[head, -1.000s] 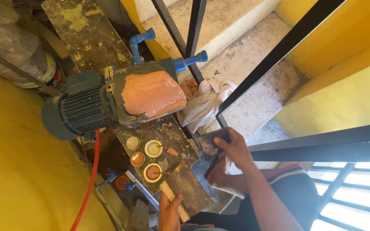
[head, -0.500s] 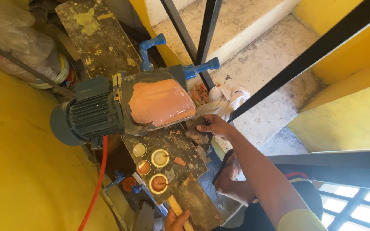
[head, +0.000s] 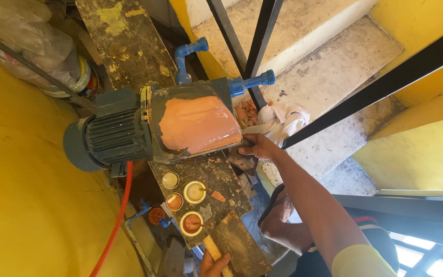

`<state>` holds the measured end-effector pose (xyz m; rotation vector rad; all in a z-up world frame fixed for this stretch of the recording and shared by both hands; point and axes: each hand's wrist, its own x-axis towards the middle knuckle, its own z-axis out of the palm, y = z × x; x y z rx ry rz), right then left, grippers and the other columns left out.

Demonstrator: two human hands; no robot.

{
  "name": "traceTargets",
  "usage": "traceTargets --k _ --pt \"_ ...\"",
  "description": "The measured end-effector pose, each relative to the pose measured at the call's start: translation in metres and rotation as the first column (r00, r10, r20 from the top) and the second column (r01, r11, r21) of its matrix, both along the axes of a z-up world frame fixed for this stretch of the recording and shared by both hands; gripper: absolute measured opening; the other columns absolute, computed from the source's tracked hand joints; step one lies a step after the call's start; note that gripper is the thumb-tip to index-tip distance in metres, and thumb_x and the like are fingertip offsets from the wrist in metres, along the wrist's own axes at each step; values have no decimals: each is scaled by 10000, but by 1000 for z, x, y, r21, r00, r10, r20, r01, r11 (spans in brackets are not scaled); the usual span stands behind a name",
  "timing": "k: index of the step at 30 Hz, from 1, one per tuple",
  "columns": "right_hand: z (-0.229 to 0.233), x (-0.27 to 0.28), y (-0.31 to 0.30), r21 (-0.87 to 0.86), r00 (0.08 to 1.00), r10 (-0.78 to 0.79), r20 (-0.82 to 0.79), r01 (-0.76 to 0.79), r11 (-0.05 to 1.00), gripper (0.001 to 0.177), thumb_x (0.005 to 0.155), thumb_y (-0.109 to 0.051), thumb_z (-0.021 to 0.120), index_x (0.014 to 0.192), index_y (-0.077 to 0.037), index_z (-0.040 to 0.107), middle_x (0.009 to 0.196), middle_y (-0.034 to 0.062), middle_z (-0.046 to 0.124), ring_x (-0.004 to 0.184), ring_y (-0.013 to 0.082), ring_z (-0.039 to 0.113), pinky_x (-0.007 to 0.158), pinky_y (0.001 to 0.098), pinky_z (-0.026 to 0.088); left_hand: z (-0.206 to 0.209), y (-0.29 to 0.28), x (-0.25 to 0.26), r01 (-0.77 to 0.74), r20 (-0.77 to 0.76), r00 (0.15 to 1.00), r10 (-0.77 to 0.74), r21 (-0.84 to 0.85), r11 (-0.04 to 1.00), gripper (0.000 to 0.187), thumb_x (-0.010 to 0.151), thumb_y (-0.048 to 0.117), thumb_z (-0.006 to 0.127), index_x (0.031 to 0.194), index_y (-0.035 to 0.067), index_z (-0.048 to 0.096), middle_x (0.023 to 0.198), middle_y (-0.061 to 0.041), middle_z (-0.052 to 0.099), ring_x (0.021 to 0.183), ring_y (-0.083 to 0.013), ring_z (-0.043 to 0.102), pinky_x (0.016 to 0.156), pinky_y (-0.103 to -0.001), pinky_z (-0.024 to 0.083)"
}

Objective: Sanding a motor or pump component with sandpaper.

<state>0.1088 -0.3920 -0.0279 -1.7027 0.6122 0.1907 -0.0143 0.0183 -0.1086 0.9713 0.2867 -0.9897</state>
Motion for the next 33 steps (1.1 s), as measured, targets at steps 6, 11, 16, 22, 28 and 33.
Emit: traceTargets --k 6,11,16,22,28,33 --pt "27 -42 -7 -313 983 -148 -105 108 943 506 805 -211 830 1272 -76 689 1115 112 762 1007 235 713 929 366 545 28 -2 -2 -77 -72 994 82 66 995 666 785 -53 573 1444 -7 486 1268 -231 690 1122 -350 693 959 -463 549" --pt "80 -78 2 -206 935 -355 19 351 914 422 840 -198 812 1211 -27 705 1039 118 786 923 208 736 864 354 566 64 -11 2 -121 -115 984 136 128 984 611 823 -45 572 1430 -46 506 1231 -248 689 1110 -346 687 945 -473 552" --pt "129 -115 23 -87 899 -437 -33 433 897 324 878 -172 747 1172 -40 714 932 70 746 767 147 665 646 318 522 84 -15 8 -87 -180 981 78 -38 995 556 850 -50 525 1405 -26 491 1246 -233 675 1117 -357 681 949 -504 559" --pt "151 -154 34 -3 931 -355 83 357 934 250 886 -172 735 1110 -64 716 856 22 723 665 88 594 561 248 471 84 -5 7 -71 -116 991 71 10 997 537 869 -31 563 1403 0 514 1246 -185 671 1110 -313 664 940 -464 541" --pt "159 -201 -1 -2 976 -208 68 208 978 208 877 -163 745 1053 -53 724 850 13 719 671 93 574 557 263 468 67 3 13 -20 -107 994 29 78 997 530 861 -16 591 1389 -14 544 1236 -182 680 1104 -296 665 936 -456 541" --pt "174 -214 4 -30 969 -245 -36 244 969 230 881 -178 738 1065 -45 695 879 14 739 738 123 640 601 284 523 83 -10 21 12 -86 996 -8 54 998 522 856 -22 591 1375 1 550 1245 -168 688 1118 -290 674 949 -449 543"
